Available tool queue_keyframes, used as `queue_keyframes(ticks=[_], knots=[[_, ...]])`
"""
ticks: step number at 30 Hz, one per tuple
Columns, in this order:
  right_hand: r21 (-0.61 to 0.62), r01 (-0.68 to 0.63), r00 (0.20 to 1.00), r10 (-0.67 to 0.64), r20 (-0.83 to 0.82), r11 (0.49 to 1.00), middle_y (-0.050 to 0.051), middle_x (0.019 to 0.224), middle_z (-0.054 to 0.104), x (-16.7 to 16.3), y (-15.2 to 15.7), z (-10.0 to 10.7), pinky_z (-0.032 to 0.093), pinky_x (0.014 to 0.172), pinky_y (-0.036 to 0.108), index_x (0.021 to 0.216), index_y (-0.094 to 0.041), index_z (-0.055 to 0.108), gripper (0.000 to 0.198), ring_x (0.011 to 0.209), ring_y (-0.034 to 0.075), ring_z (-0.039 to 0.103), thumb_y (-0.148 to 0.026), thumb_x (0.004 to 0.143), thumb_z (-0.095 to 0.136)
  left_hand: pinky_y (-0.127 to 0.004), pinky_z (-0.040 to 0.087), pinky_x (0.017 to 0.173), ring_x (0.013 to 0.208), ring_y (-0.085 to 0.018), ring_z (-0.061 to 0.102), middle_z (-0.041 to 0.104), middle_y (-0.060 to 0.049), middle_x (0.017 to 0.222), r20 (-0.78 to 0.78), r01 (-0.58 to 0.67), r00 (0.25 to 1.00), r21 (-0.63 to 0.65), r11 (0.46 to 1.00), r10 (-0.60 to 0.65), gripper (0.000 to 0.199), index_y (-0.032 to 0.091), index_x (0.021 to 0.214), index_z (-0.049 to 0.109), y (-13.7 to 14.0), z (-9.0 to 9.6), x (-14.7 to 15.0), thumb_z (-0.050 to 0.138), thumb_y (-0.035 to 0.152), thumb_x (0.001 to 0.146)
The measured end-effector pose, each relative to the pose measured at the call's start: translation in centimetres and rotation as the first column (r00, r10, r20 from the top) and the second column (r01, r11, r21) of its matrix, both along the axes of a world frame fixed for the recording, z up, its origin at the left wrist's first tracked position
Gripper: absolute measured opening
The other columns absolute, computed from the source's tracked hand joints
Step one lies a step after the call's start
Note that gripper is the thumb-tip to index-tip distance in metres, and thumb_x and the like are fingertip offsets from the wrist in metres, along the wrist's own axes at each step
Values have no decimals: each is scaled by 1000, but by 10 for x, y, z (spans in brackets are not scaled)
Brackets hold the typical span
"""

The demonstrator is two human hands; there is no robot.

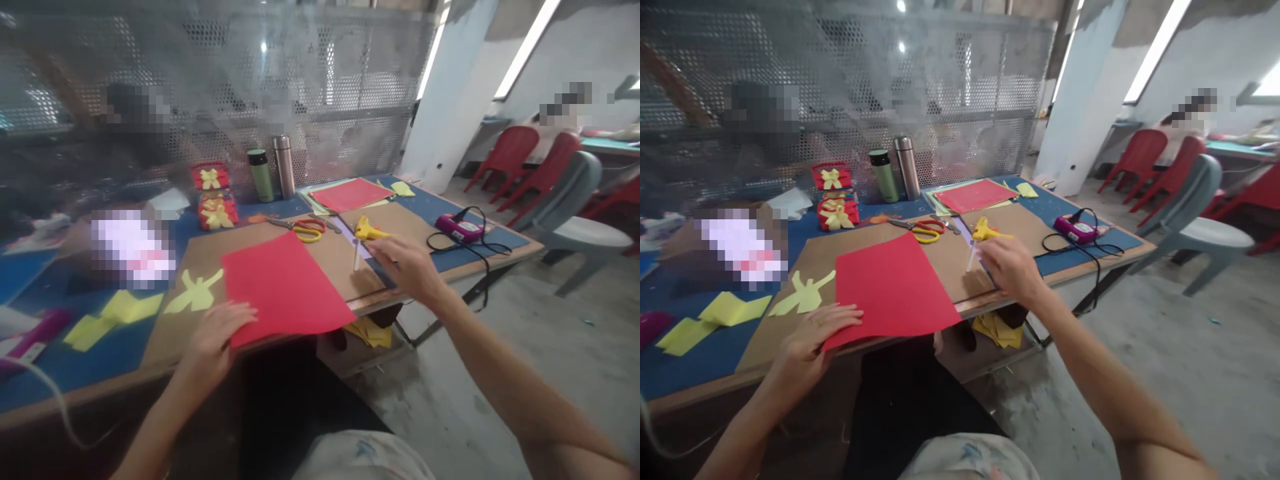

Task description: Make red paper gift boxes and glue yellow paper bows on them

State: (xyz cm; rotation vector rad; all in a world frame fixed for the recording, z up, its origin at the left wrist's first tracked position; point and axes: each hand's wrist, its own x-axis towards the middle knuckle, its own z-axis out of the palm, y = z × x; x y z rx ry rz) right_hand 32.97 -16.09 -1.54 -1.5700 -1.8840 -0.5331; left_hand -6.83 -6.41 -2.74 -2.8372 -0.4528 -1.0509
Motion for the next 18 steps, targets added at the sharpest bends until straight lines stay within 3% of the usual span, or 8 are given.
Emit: queue_keyframes(ticks=[1, 3, 5, 6, 11, 15, 18], knots=[[-119, 194, 980, -189, 54, 974, 14, 110, 77, 16, 7, 3, 47, 86, 36, 112, -17, 74, 29, 102, 25, 68, -29, 106, 49, -41, 58, 97, 109, -23, 75, 80, -7, 112, 5, -9, 1000, 2, 1000, 9, 43, 22, 114, 67, 0, -1, 1, 45, -5, 88], [-314, 495, 868, -443, 225, 810, 19, 114, 74, 40, 23, 7, 43, 85, 38, 111, -14, 76, 30, 107, 30, 65, -34, 102, 56, -40, 60, 94, 109, -23, 75, 80, -8, 113, 6, -27, 1000, 4, 1000, 27, 43, 21, 113, 68, -1, -1, 3, 45, -6, 88], [-388, 587, 808, -490, 326, 710, 21, 116, 73, 53, 36, 8, 40, 85, 39, 112, -12, 76, 31, 110, 32, 62, -35, 100, 58, -39, 61, 94, 110, -23, 75, 79, -8, 115, -1, -41, 999, 0, 999, 41, 43, 21, 112, 68, -3, -2, 5, 45, -6, 88], [-400, 594, 803, -487, 343, 698, 21, 116, 72, 57, 41, 8, 39, 85, 39, 112, -12, 76, 31, 110, 32, 61, -33, 99, 57, -39, 61, 95, 112, -23, 74, 79, -9, 116, -7, -45, 999, -3, 999, 45, 44, 21, 112, 69, -4, -1, 6, 44, -6, 87], [-390, 596, 802, -502, 322, 702, 19, 110, 74, 86, 46, 10, 31, 81, 39, 100, -15, 79, 24, 101, 29, 58, -27, 98, 58, -43, 60, 97, 114, -25, 73, 79, -10, 118, -31, -61, 998, -25, 998, 61, 48, 19, 111, 69, -4, 1, 4, 41, -9, 84], [-379, 532, 847, -465, 258, 758, 18, 98, 75, 109, 42, 22, 26, 73, 37, 84, -15, 77, 17, 88, 24, 53, -16, 94, 63, -43, 60, 93, 108, -25, 74, 79, -10, 113, -20, -62, 998, -30, 998, 62, 47, 19, 110, 70, -2, 3, 6, 43, -8, 83], [-321, 500, 864, -441, 243, 804, 26, 107, 74, 93, 37, 30, 28, 73, 39, 89, -11, 75, 17, 91, 27, 56, -17, 96, 61, -44, 60, 93, 107, -25, 74, 80, -10, 112, -36, -81, 996, -38, 996, 79, 47, 18, 109, 70, -5, 6, 12, 44, -8, 82]])
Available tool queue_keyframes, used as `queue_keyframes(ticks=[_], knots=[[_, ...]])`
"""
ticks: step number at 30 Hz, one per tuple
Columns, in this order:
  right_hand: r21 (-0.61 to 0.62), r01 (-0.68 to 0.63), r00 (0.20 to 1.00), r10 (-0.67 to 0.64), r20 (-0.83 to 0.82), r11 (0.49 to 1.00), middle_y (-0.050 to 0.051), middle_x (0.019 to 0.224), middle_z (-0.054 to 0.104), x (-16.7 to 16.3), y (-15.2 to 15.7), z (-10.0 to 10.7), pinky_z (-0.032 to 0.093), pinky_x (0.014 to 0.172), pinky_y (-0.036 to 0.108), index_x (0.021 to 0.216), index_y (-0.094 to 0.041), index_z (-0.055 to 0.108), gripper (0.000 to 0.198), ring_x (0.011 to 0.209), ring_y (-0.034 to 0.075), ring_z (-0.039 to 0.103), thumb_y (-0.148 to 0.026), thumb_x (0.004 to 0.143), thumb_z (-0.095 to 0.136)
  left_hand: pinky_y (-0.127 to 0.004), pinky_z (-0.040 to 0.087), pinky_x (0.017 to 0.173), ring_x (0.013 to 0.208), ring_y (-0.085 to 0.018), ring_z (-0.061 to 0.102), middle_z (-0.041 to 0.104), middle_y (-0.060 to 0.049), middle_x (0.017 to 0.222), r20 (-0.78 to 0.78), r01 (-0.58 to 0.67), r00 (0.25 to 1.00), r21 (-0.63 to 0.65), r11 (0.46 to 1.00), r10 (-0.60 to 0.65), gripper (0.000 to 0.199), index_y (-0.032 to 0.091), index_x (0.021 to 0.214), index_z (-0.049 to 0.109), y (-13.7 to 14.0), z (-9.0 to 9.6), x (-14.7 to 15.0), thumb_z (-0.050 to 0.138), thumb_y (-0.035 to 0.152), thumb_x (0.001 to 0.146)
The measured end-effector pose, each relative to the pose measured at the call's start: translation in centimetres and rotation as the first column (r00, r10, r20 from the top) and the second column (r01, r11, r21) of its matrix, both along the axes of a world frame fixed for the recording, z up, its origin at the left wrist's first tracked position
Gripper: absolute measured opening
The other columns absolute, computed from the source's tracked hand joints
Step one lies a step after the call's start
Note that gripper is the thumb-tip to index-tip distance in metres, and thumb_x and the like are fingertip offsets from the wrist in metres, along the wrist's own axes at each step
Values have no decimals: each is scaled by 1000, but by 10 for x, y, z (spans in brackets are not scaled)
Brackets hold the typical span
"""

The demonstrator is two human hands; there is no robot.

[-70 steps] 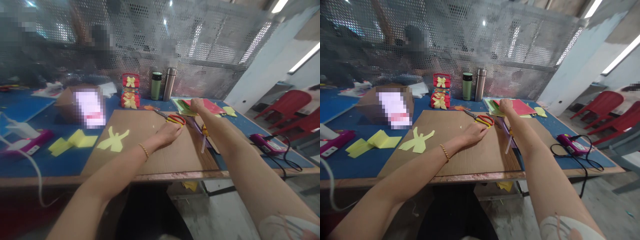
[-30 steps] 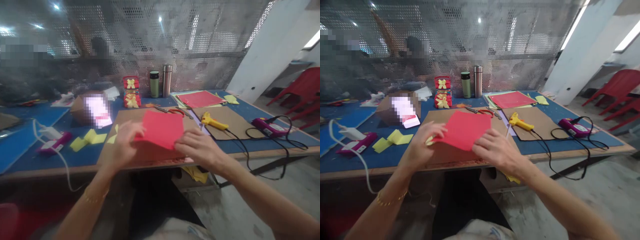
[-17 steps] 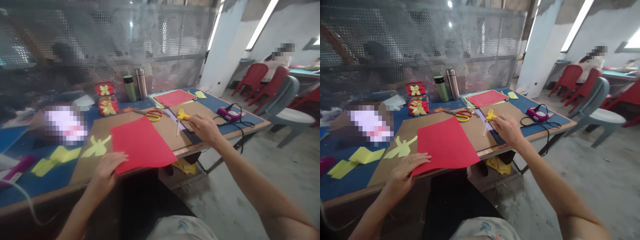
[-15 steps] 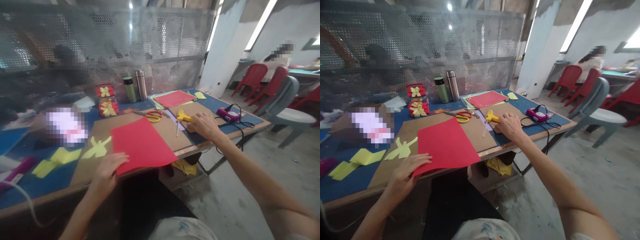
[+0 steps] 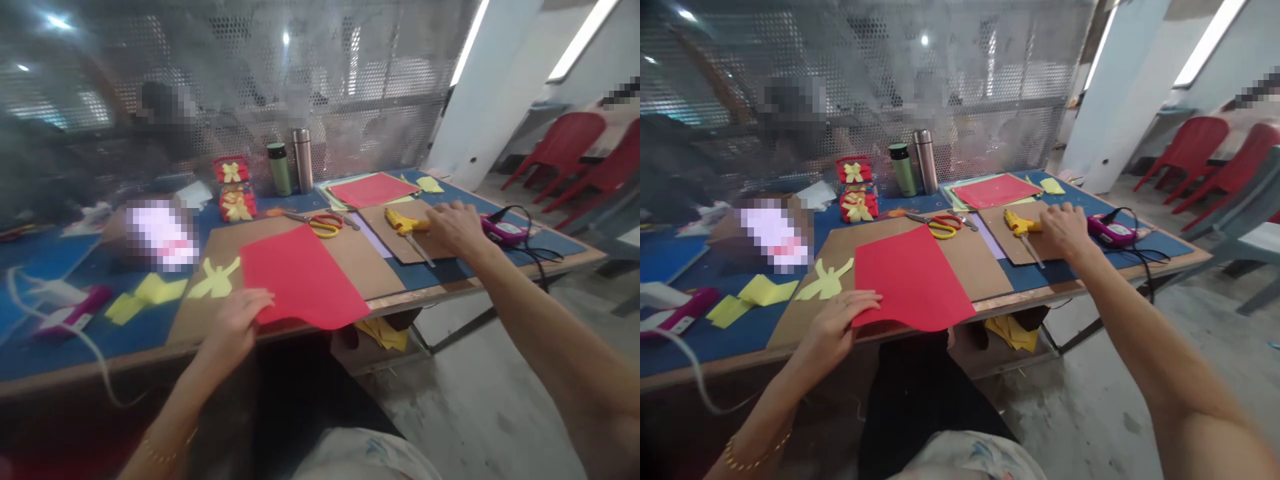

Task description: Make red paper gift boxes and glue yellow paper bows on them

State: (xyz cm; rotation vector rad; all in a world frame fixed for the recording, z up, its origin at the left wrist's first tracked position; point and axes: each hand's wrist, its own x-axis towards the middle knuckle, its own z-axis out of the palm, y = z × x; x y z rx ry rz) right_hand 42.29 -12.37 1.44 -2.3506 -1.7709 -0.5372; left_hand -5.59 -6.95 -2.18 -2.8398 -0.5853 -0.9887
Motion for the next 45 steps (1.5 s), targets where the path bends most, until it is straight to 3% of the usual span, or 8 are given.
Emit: queue_keyframes(ticks=[3, 6, 9, 11, 15, 19, 27, 45], knots=[[220, -262, 962, 273, -22, 940, 21, 112, 76, -50, -12, -1, 37, 76, 38, 91, -16, 73, 22, 96, 26, 62, -22, 101, 54, -45, 58, 93, 108, -26, 72, 79, -12, 112, -14, -7, 1000, -4, 1000, 7, 44, 17, 109, 71, -8, 4, 10, 44, -7, 83], [483, -589, 736, 677, -12, 648, 9, 97, 79, -115, -35, -9, 45, 76, 35, 80, -21, 67, 23, 84, 20, 67, -25, 101, 59, -44, 56, 92, 99, -24, 72, 79, -11, 102, -58, -26, 998, -39, 999, 23, 44, 16, 108, 72, -13, 7, 21, 43, -7, 84], [557, -631, 594, 798, -99, 539, 8, 100, 78, -163, -55, -20, 52, 82, 36, 101, -22, 70, 12, 91, 21, 71, -23, 102, 58, -43, 54, 90, 93, -24, 70, 78, -11, 98, -100, -70, 993, -118, 990, 59, 37, 16, 109, 73, -13, 10, 31, 46, 0, 90], [555, -611, 591, 792, -154, 564, 10, 104, 76, -177, -62, -32, 54, 82, 37, 120, -22, 68, 20, 95, 23, 71, -26, 103, 57, -41, 54, 88, 93, -25, 70, 78, -11, 98, -86, -102, 993, -238, 966, 84, 28, 16, 107, 74, -7, 12, 37, 48, 12, 96], [628, -449, 764, 638, -100, 636, 13, 113, 74, -173, -65, -59, 55, 84, 43, 139, -21, 59, 39, 100, 29, 69, -24, 100, 61, -37, 52, 83, 91, -24, 69, 77, -8, 96, -53, -153, 987, -561, 814, 149, 24, 18, 96, 72, 12, 21, 46, 53, 33, 100], [707, -349, 851, 524, -36, 615, 15, 116, 74, -167, -75, -77, 56, 88, 47, 143, -22, 57, 49, 103, 30, 70, -12, 96, 64, -31, 43, 67, 74, -19, 60, 69, -1, 80, -209, -234, 970, -671, 703, 123, 30, 19, 77, 62, 37, 45, 61, 56, 42, 95], [586, -487, 793, 609, -12, 647, 19, 138, 70, -194, -80, -91, 48, 117, 52, 144, -10, 56, 48, 136, 31, 62, -16, 97, 64, -30, 32, 59, 61, -15, 46, 53, 1, 65, -454, -298, 891, -581, 758, 2, 32, 21, 61, 51, 94, 75, 111, 57, 44, 82], [540, -407, 830, 545, -118, 737, 19, 146, 65, -207, -71, -98, 42, 125, 52, 140, -7, 62, 44, 147, 30, 51, -23, 99, 64, -29, 36, 65, 70, -17, 49, 55, 2, 71, -384, -337, 916, -580, 742, 116, 32, 20, 71, 56, 106, 52, 124, 56, 50, 82]])
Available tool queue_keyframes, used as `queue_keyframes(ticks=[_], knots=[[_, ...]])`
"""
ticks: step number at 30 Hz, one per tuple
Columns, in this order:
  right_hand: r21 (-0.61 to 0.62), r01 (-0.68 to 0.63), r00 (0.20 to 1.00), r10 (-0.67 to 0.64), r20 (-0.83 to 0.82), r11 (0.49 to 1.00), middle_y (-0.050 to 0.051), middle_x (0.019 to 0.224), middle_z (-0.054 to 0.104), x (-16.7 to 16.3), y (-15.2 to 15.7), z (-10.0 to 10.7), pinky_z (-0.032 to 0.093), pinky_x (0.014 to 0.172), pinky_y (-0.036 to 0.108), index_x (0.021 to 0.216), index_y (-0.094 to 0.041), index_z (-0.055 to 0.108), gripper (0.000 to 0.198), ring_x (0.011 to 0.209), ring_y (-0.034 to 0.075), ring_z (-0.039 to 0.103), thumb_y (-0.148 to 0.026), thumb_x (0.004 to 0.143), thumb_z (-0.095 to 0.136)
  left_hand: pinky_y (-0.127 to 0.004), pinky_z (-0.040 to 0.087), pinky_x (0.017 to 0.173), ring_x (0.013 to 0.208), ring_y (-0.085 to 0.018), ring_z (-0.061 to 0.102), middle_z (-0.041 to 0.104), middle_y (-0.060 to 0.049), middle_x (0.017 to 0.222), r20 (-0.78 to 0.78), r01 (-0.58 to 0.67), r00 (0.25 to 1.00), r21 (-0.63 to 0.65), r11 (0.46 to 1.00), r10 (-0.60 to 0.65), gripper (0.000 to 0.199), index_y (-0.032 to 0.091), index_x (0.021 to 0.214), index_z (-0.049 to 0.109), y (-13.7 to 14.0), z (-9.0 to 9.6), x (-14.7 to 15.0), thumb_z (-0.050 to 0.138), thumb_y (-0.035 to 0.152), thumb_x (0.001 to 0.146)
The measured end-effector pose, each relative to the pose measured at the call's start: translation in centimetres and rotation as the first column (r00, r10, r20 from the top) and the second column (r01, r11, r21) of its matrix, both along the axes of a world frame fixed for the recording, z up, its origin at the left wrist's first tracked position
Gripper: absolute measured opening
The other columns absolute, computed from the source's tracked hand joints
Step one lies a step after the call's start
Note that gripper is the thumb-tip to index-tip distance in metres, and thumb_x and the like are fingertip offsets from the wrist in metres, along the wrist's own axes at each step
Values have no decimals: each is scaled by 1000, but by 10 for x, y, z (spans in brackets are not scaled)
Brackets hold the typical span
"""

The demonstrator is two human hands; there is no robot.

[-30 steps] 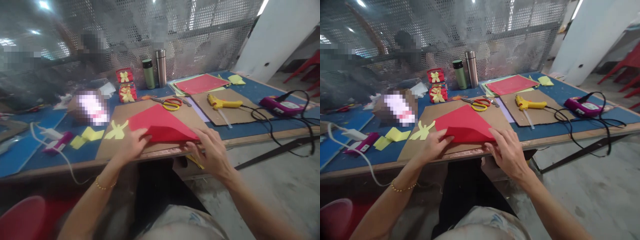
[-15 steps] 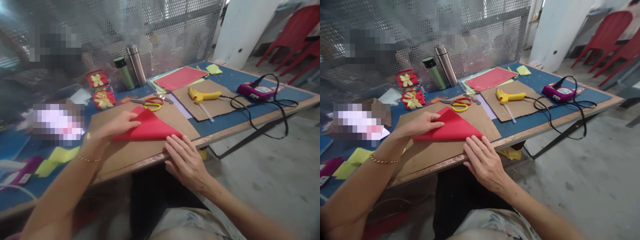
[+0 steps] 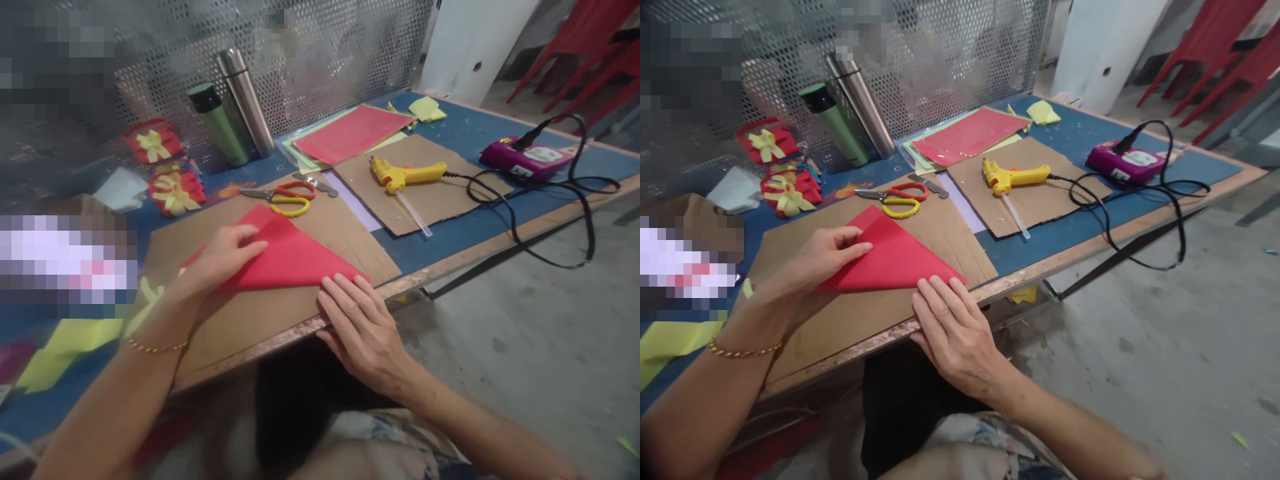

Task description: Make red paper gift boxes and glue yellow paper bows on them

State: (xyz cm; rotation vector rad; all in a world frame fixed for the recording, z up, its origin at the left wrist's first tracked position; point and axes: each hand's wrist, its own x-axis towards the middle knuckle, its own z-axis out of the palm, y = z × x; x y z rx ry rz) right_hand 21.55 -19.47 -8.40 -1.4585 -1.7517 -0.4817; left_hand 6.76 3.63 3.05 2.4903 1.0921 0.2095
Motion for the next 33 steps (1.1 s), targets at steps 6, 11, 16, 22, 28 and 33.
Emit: queue_keyframes(ticks=[6, 11, 16, 22, 28, 33], knots=[[-18, -14, 999, 13, -30, 1000, 19, 145, 65, 0, -1, 3, 43, 125, 52, 143, -7, 60, 45, 149, 29, 50, -24, 101, 61, -29, 34, 61, 66, -17, 46, 51, 2, 66, -4, -24, 1000, 22, 999, 24, 32, 22, 66, 50, -1, -1, 3, 57, 48, 82], [-22, -14, 1000, 14, 0, 1000, 20, 143, 66, 2, 1, 9, 41, 126, 52, 138, -4, 63, 42, 146, 30, 53, -22, 101, 60, -29, 36, 62, 67, -17, 47, 54, 2, 69, 5, -27, 1000, 8, 1000, 27, 31, 21, 67, 51, 0, 1, 2, 57, 47, 82], [-16, -13, 1000, 13, 2, 1000, 19, 143, 67, 5, 4, 12, 43, 125, 51, 134, -3, 66, 40, 143, 31, 56, -26, 102, 60, -29, 36, 61, 66, -17, 47, 55, 2, 68, 6, -34, 999, 14, 999, 34, 31, 21, 67, 54, 2, 1, 2, 57, 48, 82], [-13, -21, 1000, 21, 5, 1000, 20, 142, 68, 6, 5, 11, 44, 124, 51, 134, -1, 66, 43, 140, 32, 59, -28, 101, 62, -30, 36, 62, 65, -17, 47, 55, 1, 68, 3, -40, 999, 20, 999, 40, 30, 22, 66, 53, 1, 3, 5, 58, 47, 82], [-34, -8, 1000, 9, 12, 999, 19, 143, 68, 7, 5, 12, 45, 123, 52, 134, -2, 65, 42, 140, 32, 59, -29, 103, 59, -29, 37, 61, 66, -17, 49, 56, 1, 69, 7, -34, 999, 12, 999, 34, 30, 22, 66, 53, 3, 1, 4, 58, 46, 83], [-19, -11, 999, 11, 33, 1000, 18, 143, 68, 6, 4, 10, 42, 125, 51, 135, -1, 64, 42, 140, 32, 58, -28, 103, 59, -29, 39, 64, 71, -18, 54, 62, 1, 73, 13, -46, 999, 41, 998, 45, 29, 20, 72, 59, 4, -3, 2, 58, 47, 84]])
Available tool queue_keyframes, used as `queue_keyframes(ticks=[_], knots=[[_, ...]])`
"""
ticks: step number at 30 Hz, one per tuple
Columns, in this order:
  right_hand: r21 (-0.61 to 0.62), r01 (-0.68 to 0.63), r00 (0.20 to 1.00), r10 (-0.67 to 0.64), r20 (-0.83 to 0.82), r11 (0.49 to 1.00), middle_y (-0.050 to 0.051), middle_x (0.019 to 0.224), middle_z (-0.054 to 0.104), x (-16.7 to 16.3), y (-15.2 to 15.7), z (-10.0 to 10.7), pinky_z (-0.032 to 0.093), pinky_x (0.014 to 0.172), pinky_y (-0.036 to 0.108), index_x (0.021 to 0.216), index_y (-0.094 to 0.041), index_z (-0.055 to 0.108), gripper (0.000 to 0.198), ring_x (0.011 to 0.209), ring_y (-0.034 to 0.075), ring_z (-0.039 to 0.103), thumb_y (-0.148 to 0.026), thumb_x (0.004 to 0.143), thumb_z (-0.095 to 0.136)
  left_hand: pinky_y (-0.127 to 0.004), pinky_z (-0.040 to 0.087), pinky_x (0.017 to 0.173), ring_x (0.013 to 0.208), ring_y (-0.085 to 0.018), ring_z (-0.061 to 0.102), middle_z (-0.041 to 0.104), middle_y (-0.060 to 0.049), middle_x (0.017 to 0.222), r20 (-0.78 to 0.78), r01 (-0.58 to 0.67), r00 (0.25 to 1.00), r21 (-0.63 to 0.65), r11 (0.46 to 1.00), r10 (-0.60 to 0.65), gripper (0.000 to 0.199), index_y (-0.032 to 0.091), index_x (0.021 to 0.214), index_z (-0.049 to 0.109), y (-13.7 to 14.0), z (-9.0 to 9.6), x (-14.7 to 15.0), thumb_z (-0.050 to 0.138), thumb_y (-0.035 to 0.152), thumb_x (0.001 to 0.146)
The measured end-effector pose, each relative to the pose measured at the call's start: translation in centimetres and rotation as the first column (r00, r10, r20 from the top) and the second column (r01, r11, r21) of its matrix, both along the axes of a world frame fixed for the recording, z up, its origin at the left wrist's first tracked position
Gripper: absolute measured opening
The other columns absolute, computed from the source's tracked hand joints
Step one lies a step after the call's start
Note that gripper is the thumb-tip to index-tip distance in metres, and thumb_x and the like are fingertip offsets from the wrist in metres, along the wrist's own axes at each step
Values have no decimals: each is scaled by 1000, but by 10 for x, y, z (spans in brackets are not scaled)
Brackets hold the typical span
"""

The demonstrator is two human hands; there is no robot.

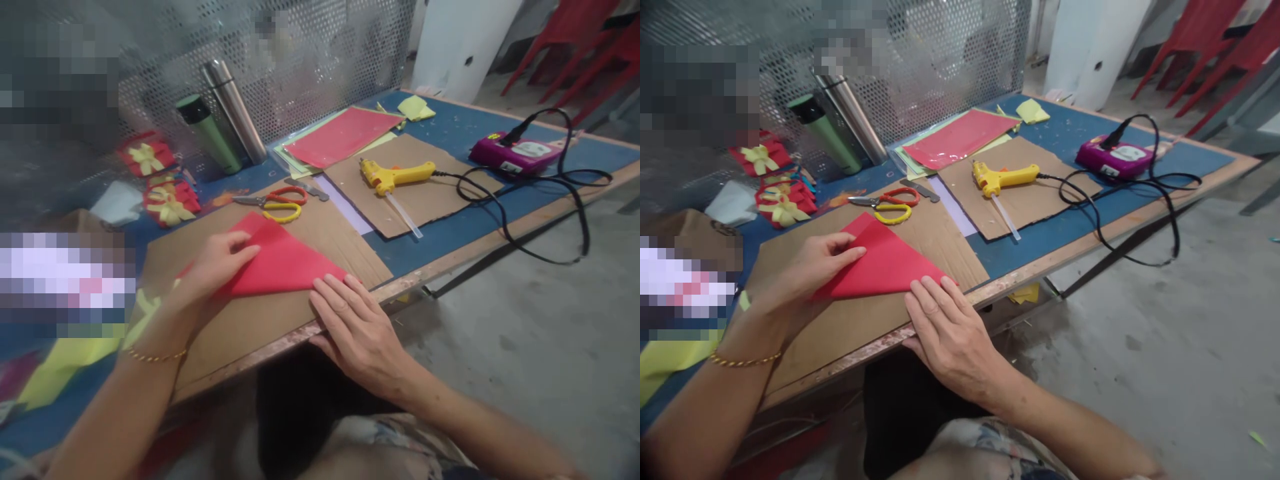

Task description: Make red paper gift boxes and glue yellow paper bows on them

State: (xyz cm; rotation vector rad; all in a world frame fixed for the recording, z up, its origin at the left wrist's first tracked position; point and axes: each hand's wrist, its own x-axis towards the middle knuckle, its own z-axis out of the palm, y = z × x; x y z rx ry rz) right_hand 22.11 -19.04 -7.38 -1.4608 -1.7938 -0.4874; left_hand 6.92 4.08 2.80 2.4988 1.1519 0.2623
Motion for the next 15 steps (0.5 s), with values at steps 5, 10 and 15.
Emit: queue_keyframes(ticks=[5, 10, 15], knots=[[10, 16, 1000, -16, 18, 1000, 19, 143, 67, -1, -1, -7, 43, 123, 52, 136, -3, 63, 41, 139, 32, 59, -26, 103, 59, -30, 43, 68, 74, -18, 56, 66, 0, 77, 38, -23, 999, 25, 999, 22, 27, 19, 78, 64, 3, -10, -1, 57, 44, 85], [22, 9, 1000, -9, 18, 1000, 19, 143, 67, -1, 0, -12, 43, 123, 51, 138, -4, 62, 42, 141, 31, 57, -26, 102, 60, -31, 47, 73, 74, -18, 58, 68, -2, 83, 61, -77, 995, 17, 997, 76, 30, 17, 104, 71, 2, -15, 0, 60, 36, 84], [29, 8, 1000, -9, 20, 1000, 18, 142, 68, -1, 0, -13, 40, 124, 50, 140, -5, 60, 44, 142, 30, 56, -25, 101, 62, -32, 49, 81, 78, -19, 61, 69, -3, 86, 32, -76, 997, 32, 997, 75, 31, 15, 112, 71, -3, -15, 1, 59, 27, 86]])
